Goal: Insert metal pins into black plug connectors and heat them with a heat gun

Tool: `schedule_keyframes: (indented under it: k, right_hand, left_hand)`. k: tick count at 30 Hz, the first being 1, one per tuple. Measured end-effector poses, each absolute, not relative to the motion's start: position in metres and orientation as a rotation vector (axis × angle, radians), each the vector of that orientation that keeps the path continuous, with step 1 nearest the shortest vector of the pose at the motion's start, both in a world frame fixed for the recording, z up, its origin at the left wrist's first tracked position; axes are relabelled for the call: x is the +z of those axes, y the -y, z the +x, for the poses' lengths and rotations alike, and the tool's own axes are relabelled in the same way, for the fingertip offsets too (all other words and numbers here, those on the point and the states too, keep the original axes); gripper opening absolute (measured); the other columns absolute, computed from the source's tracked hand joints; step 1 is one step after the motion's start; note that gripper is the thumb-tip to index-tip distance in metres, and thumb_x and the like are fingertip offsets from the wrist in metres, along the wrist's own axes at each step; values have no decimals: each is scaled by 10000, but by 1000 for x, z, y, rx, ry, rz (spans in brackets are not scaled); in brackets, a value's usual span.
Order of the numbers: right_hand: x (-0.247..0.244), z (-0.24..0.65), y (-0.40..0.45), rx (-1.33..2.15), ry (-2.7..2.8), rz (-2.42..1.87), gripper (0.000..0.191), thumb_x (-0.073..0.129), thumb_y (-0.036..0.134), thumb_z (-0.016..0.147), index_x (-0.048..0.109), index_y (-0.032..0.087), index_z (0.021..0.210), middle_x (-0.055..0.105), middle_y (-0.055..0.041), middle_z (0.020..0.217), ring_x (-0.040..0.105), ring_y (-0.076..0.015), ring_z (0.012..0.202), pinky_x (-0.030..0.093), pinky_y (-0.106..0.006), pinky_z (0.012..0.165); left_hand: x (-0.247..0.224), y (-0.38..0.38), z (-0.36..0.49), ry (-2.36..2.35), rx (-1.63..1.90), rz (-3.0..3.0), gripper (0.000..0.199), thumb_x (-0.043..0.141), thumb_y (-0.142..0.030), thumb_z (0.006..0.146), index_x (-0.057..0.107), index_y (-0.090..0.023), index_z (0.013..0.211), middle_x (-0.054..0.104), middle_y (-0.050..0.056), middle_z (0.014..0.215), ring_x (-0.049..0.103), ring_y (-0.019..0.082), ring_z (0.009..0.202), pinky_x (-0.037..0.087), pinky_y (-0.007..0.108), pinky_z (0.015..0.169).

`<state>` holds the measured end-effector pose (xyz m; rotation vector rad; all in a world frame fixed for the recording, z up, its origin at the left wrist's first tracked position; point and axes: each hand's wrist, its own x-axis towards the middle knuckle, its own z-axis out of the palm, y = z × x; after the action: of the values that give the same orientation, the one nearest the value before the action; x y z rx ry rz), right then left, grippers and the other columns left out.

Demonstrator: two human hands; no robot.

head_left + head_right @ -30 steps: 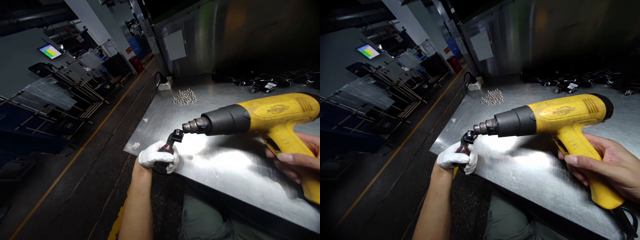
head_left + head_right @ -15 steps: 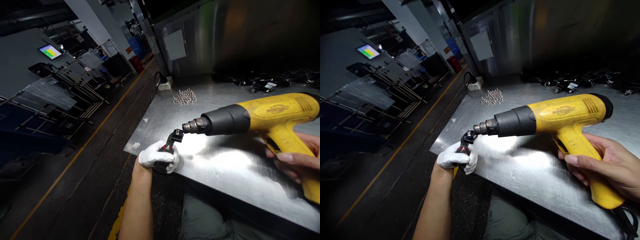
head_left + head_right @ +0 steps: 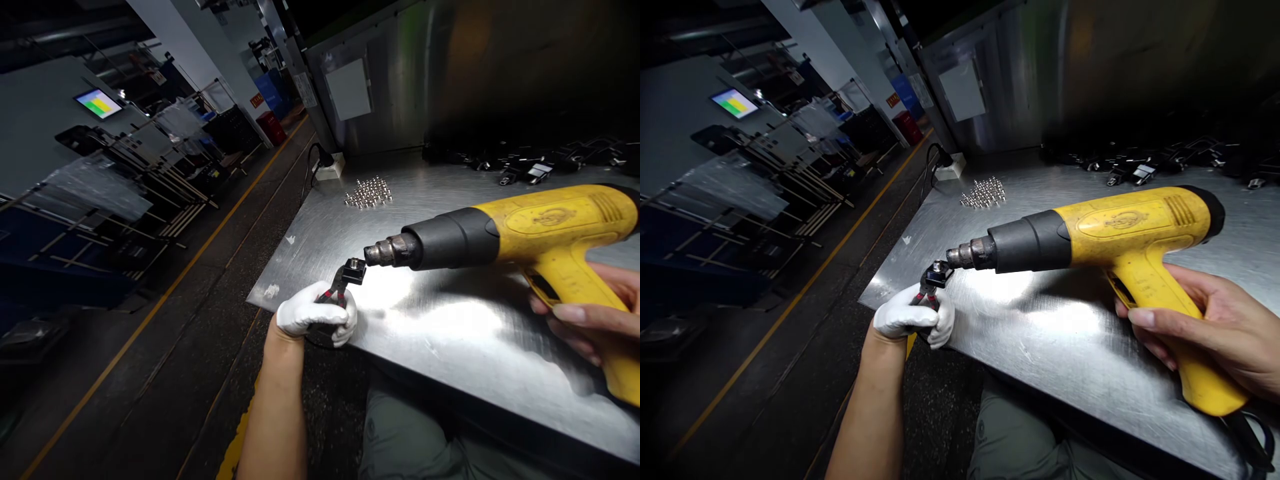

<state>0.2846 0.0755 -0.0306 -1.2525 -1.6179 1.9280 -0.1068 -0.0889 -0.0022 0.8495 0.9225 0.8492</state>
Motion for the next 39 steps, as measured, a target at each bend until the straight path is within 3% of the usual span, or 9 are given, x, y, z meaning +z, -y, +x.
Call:
schedule_keyframes:
  k: [39]
  right_hand:
    - [-34, 285, -78, 1925, 1620, -1258, 443, 853, 552, 642, 702, 264, 943, 640, -28, 604, 553, -211, 449, 511, -327, 403]
  left_hand:
    - [-1, 88, -109, -898, 827, 866, 269, 724, -345, 819, 642, -100, 747, 543, 50, 619, 542, 169, 532, 475, 331, 526]
